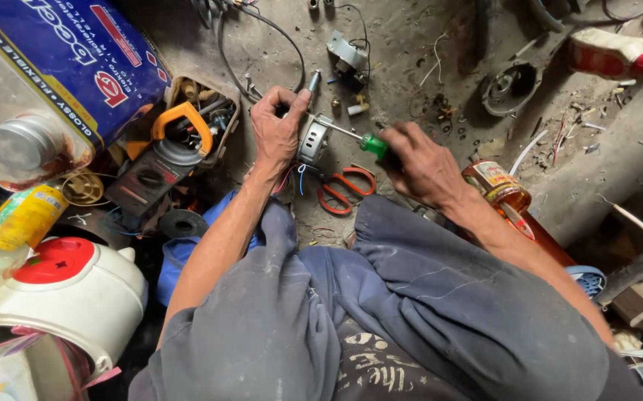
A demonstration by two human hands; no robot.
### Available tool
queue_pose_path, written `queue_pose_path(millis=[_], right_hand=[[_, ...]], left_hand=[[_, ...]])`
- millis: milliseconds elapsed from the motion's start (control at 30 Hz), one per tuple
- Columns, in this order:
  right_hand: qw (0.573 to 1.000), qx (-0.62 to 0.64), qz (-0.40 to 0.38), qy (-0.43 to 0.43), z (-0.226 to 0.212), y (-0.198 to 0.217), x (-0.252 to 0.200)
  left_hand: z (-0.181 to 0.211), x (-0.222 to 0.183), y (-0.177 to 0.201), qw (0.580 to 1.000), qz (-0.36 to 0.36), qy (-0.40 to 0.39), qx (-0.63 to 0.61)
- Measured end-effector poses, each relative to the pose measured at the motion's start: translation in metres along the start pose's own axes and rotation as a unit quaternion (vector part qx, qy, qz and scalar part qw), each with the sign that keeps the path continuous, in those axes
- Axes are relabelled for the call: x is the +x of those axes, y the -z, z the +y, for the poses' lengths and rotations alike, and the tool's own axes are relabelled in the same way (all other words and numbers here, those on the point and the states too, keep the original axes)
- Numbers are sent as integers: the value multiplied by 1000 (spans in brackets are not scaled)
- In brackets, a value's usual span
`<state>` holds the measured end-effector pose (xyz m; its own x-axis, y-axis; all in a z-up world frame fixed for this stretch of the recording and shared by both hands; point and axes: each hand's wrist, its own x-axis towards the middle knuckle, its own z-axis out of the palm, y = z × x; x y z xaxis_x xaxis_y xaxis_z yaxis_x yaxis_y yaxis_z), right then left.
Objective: Repairing a small electric motor by aligning the housing and securing it with screws using a screwdriver.
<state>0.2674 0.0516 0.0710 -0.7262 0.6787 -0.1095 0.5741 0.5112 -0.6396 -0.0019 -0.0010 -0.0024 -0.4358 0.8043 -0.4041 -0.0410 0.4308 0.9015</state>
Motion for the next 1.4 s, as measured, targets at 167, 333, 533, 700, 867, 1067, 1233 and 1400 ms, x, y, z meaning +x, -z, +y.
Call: queue_pose_path(millis=[167, 333, 533, 700, 867, 1067, 1233, 1400], right_hand=[[997, -45, 58, 33, -17, 10, 17], [917, 252, -189, -242, -28, 30, 30], [973, -189, 86, 101, -27, 15, 17], [992, -74, 76, 74, -24, -3, 5], [997, 36, 45, -42, -36, 19, 20], [936, 237, -109, -236, -28, 26, 25], [974, -153, 106, 133, -21, 12, 20], [952, 248, -54, -170, -20, 18, 16]], left_hand=[[6, -1, -1, 1000, 7, 5, -3], [7, 0, -2, 1000, 3, 17, -4], [5, -4, -1, 999, 3, 35, -30], [4, -1, -1, 1000, -6, 13, -1], [8, -1, 1, 1000, -4, 19, -16], [-6, 2, -3, 1000, -20, -7, -21], [-7, -1, 1, 999, -15, -4, -34], [-10, 2, 1, 999, -26, 3, -24]])
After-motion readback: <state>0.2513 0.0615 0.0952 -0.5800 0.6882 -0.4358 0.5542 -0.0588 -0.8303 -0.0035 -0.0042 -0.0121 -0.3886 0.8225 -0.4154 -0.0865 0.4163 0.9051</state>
